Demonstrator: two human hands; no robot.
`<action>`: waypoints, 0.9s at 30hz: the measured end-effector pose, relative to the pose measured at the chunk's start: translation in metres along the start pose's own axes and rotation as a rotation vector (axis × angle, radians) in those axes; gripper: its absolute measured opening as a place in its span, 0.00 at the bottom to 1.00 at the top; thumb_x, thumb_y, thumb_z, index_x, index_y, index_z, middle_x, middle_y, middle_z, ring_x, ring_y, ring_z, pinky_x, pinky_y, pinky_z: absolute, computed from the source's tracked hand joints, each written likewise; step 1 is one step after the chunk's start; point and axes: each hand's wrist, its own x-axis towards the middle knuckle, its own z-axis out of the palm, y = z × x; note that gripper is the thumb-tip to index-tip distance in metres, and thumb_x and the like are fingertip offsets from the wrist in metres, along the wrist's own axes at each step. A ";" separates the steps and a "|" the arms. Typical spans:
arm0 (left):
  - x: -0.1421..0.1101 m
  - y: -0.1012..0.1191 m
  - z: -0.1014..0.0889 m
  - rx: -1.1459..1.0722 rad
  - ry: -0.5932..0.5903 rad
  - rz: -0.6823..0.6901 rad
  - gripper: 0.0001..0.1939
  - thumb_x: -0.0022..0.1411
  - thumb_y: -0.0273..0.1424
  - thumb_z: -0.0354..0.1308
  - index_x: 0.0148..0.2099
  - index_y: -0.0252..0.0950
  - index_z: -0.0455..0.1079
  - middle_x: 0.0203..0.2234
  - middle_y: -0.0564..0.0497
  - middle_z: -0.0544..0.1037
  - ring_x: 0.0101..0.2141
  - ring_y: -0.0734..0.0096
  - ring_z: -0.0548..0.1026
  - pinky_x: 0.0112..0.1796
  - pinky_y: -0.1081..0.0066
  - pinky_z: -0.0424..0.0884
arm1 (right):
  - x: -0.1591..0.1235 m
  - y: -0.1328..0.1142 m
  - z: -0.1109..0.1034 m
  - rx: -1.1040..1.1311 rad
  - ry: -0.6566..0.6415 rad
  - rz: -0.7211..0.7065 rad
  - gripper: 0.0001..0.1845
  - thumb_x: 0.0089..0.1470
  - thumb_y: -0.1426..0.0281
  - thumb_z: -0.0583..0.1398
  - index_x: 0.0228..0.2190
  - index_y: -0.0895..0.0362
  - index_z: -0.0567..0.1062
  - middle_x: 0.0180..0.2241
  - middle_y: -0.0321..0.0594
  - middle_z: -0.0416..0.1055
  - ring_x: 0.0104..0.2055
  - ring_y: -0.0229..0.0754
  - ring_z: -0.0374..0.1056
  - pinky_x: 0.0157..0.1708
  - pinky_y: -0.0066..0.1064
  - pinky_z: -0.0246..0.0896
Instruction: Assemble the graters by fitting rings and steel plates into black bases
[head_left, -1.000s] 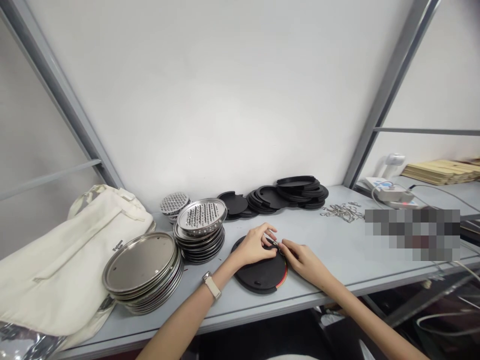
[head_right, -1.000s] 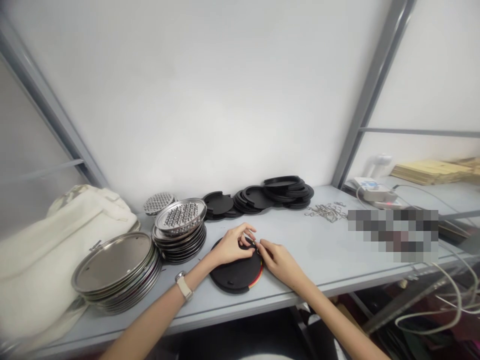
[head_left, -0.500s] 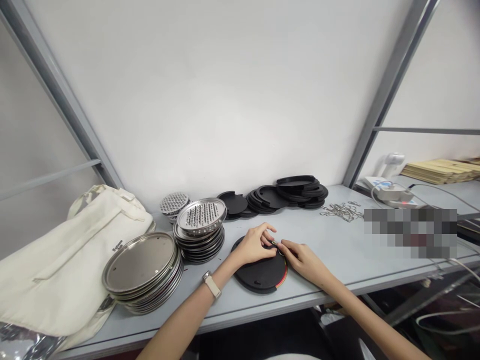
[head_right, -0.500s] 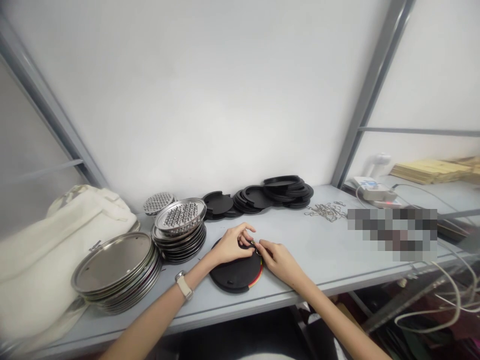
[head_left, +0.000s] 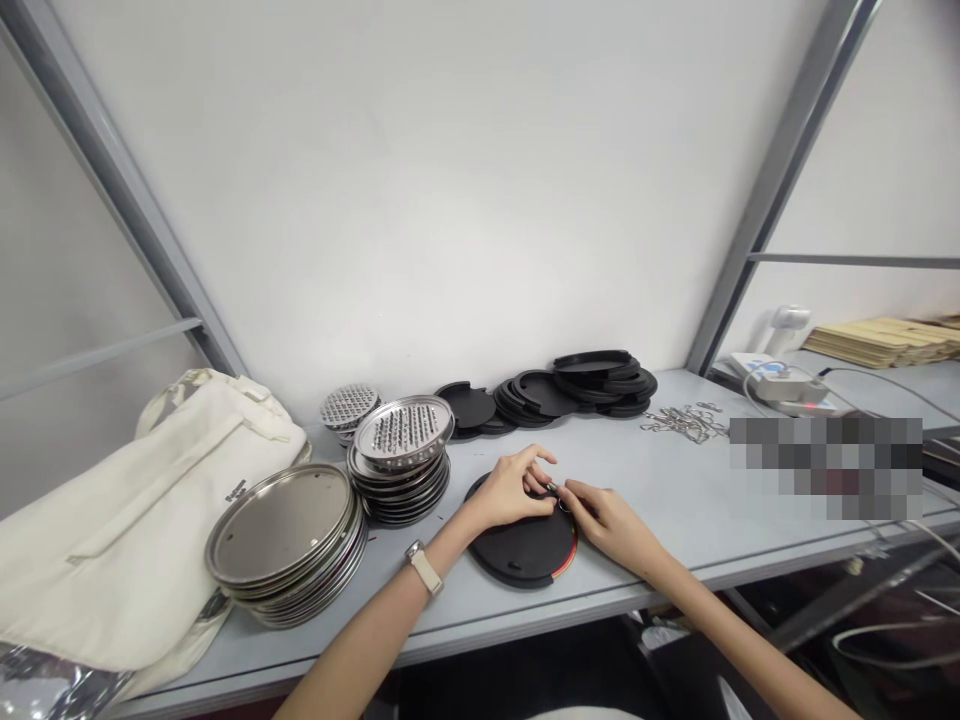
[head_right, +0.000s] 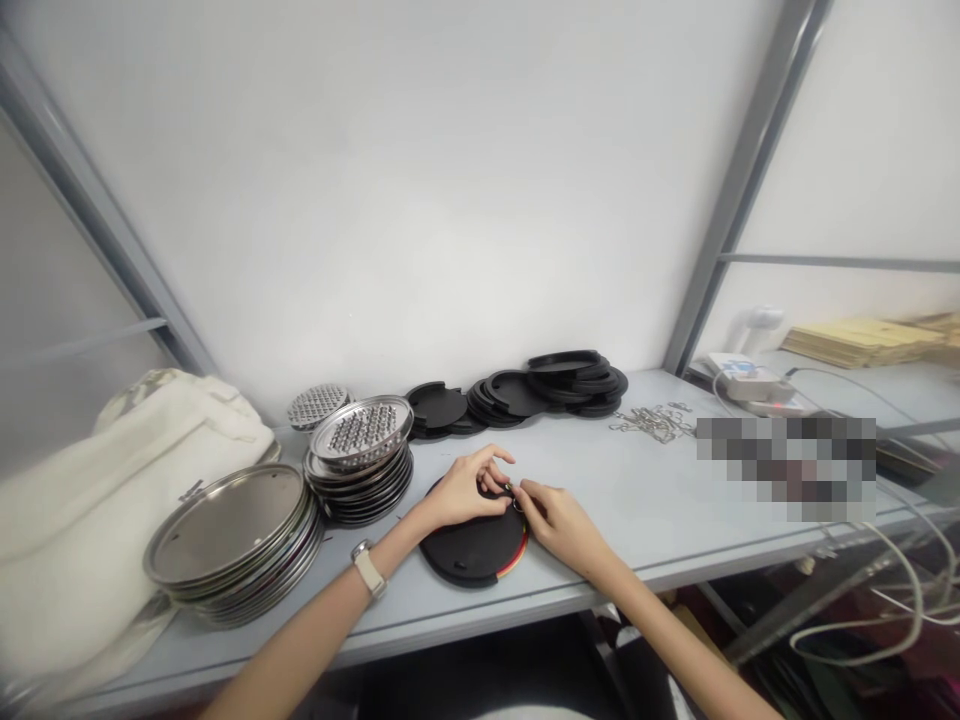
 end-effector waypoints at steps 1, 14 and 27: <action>0.000 0.000 0.000 -0.007 -0.008 0.001 0.28 0.44 0.24 0.63 0.50 0.38 0.65 0.32 0.53 0.72 0.30 0.74 0.73 0.33 0.75 0.69 | 0.000 0.000 0.000 0.001 0.005 0.002 0.19 0.63 0.62 0.46 0.22 0.55 0.61 0.18 0.32 0.61 0.20 0.36 0.57 0.23 0.27 0.48; -0.001 0.001 0.000 0.021 -0.011 0.015 0.27 0.45 0.24 0.62 0.49 0.37 0.64 0.35 0.51 0.72 0.30 0.76 0.71 0.31 0.77 0.67 | 0.002 0.002 -0.001 0.013 -0.006 0.018 0.20 0.63 0.61 0.45 0.23 0.55 0.62 0.18 0.31 0.60 0.21 0.36 0.57 0.25 0.27 0.48; 0.000 -0.001 0.000 0.022 -0.012 -0.012 0.27 0.44 0.25 0.63 0.49 0.37 0.65 0.34 0.52 0.73 0.31 0.75 0.73 0.31 0.76 0.68 | 0.002 0.001 -0.001 0.015 -0.046 0.012 0.20 0.63 0.62 0.45 0.21 0.55 0.60 0.17 0.30 0.57 0.20 0.34 0.54 0.23 0.26 0.45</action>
